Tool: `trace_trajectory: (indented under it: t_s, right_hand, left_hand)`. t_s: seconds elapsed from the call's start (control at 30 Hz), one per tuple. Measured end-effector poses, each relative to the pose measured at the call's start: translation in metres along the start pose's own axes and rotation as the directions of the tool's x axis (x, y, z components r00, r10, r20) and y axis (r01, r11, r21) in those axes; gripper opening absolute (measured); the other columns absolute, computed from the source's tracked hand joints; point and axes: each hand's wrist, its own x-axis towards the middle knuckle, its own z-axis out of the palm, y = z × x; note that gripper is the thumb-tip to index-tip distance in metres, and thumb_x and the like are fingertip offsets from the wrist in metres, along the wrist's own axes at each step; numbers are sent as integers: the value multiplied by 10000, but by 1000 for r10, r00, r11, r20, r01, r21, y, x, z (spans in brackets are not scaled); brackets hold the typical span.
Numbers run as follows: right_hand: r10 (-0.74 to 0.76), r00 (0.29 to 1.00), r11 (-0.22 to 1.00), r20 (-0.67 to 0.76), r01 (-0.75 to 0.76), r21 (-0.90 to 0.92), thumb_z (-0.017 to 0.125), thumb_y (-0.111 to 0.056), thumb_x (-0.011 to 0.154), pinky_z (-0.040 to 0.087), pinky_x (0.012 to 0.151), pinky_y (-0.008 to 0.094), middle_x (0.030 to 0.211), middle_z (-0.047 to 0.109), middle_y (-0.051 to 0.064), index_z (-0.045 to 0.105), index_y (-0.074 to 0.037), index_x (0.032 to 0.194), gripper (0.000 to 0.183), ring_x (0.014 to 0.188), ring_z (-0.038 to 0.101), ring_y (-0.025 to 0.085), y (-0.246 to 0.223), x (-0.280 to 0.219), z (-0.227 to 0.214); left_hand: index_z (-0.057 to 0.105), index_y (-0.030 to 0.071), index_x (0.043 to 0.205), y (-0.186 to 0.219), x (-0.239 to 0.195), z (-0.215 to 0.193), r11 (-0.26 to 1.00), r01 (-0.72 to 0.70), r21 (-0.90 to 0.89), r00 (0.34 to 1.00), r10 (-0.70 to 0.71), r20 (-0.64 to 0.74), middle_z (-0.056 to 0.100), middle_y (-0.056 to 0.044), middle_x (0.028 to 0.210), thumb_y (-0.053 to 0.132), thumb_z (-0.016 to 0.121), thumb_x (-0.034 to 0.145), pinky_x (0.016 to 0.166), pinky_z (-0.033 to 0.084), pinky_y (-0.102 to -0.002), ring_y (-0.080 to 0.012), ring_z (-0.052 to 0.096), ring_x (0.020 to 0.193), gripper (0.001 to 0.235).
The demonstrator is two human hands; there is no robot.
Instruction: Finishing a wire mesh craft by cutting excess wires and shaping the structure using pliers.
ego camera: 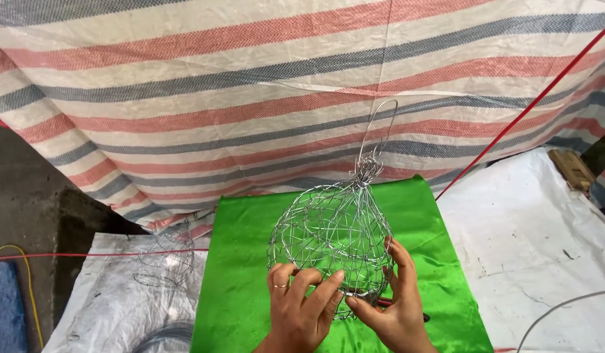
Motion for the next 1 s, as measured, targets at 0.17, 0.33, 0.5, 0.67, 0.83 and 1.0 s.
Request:
trace_trajectory:
  t_s: [0.17, 0.33, 0.5, 0.67, 0.83, 1.0]
  right_hand:
    - [-12, 998, 1000, 55, 12, -5, 848, -72, 610, 706, 806, 397, 1635, 284, 187, 175, -71, 1582, 1182, 1332, 576, 343, -13, 0, 4]
    - [37, 997, 989, 74, -26, -142, 897, -181, 613, 628, 887, 403, 1600, 349, 177, 136, -72, 1602, 1252, 1323, 602, 314, -17, -3, 6]
    - [17, 999, 983, 30, -11, -183, 862, -126, 601, 646, 861, 385, 1582, 340, 195, 176, -55, 1586, 1202, 1289, 604, 330, -18, -6, 11]
    - [24, 999, 982, 34, -17, -189, 820, -70, 614, 669, 776, 349, 1541, 380, 186, 178, -72, 1587, 1165, 1196, 664, 302, -34, -4, 14]
    - [30, 998, 984, 46, -21, -179, 792, -26, 604, 680, 784, 360, 1520, 395, 180, 184, -108, 1593, 1164, 1181, 654, 303, -39, -3, 13]
    - [1, 998, 986, 68, 10, -164, 759, -3, 599, 695, 784, 381, 1523, 372, 202, 168, -102, 1591, 1159, 1187, 637, 322, -36, -3, 13]
  left_hand:
    - [729, 150, 1158, 6, 5, 1, 998, 67, -4, 997, -67, -28, 635, 21, 935, 311, 715, 886, 897, 377, -441, -218, 476, 911, 316]
    - [745, 162, 1110, 8, 15, -8, 989, 140, -50, 990, -140, -7, 660, 37, 904, 289, 786, 846, 893, 411, -407, -230, 498, 896, 296]
    - [736, 157, 1125, 9, 16, -10, 988, 144, -58, 990, -144, 12, 655, 40, 906, 243, 768, 865, 891, 387, -398, -222, 472, 896, 276]
    - [740, 171, 1116, 11, 19, -12, 986, 154, -59, 988, -153, 17, 655, 51, 908, 213, 751, 868, 897, 373, -401, -211, 459, 902, 252]
    - [735, 155, 1063, 13, 23, -15, 987, 137, -86, 991, -137, 6, 680, 55, 892, 168, 740, 868, 906, 357, -397, -190, 463, 879, 195]
    - [742, 164, 1060, 14, 21, -16, 985, 144, -91, 990, -143, 16, 688, 68, 899, 157, 738, 875, 900, 348, -390, -187, 453, 883, 185]
